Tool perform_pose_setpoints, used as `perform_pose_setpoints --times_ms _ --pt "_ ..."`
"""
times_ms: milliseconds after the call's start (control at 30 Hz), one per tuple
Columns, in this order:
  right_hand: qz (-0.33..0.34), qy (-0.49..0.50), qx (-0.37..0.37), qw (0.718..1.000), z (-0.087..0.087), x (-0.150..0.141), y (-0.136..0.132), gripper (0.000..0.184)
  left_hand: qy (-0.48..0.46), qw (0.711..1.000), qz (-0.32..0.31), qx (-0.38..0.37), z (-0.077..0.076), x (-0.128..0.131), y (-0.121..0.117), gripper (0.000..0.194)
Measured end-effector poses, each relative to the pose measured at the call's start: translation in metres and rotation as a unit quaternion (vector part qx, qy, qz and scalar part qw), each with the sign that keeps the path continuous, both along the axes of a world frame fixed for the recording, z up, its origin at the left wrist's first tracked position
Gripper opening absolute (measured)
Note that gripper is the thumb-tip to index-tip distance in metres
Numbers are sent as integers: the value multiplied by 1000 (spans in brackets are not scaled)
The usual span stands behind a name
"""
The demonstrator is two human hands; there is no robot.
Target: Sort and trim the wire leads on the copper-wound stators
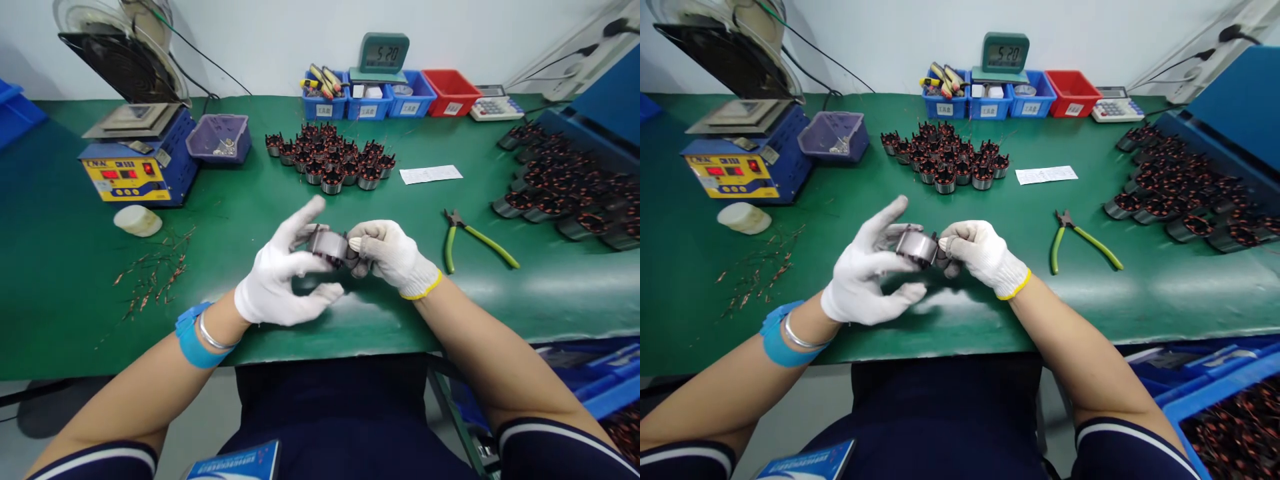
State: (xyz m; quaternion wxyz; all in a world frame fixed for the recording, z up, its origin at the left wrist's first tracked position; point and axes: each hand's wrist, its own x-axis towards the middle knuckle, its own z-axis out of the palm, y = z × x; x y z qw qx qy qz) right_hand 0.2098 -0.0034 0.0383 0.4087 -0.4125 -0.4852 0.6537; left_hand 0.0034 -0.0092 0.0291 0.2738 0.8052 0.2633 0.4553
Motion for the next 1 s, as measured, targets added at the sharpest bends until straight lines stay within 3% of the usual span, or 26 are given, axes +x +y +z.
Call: perform_pose_setpoints --times_ms 67,100,167,200,267,300,333,367,433,567,633,667,733,800,867,933,1000 --pt "4 11 6 1000 1 0 -2 23 -24 998 55 30 0 -1 -1 35" --pt "4 7 12 1000 1 0 -4 22 -60 993 97 0 0 -1 1 41" --pt "4 -14 28 1000 2 0 -7 22 -116 969 137 -171 2 -1 6 51" --pt "2 -26 34 999 3 0 -8 22 -110 942 106 -300 4 0 9 60" --pt "-5 -51 43 998 3 -1 -9 21 -40 841 -26 -539 8 0 15 78" --pt "-9 -60 43 997 3 -1 -9 21 -6 786 -90 -612 9 0 17 81" --pt "-11 -65 42 997 2 -2 -8 21 8 749 -132 -650 11 -1 17 80" --pt "-13 -65 38 997 2 -2 -8 21 2 736 -147 -661 13 -1 17 75" --pt "-12 -54 22 998 1 -2 -6 20 -43 765 -125 -630 17 -4 14 63" --pt "-15 -7 -29 999 0 -2 -2 23 -117 864 -124 -474 23 -7 3 65" --pt "-20 13 -47 999 -1 -2 -1 25 -107 922 -125 -350 24 -8 -3 39" --pt "-21 18 -52 998 -1 -3 0 26 -90 949 -108 -283 23 -7 -6 25" --pt "-20 24 -53 998 -2 -3 0 27 -91 980 -20 -178 20 -5 -8 27" --pt "-17 25 -46 998 -2 -4 -2 25 -147 971 99 -162 16 -2 -4 37" --pt "-4 16 -35 999 -1 -5 -4 23 -182 933 158 -266 11 0 4 45" --pt "10 -3 -23 1000 0 -6 -7 21 -111 879 76 -458 8 1 13 57" --pt "16 -23 -16 999 0 -6 -8 20 -20 793 -57 -606 8 0 18 66"
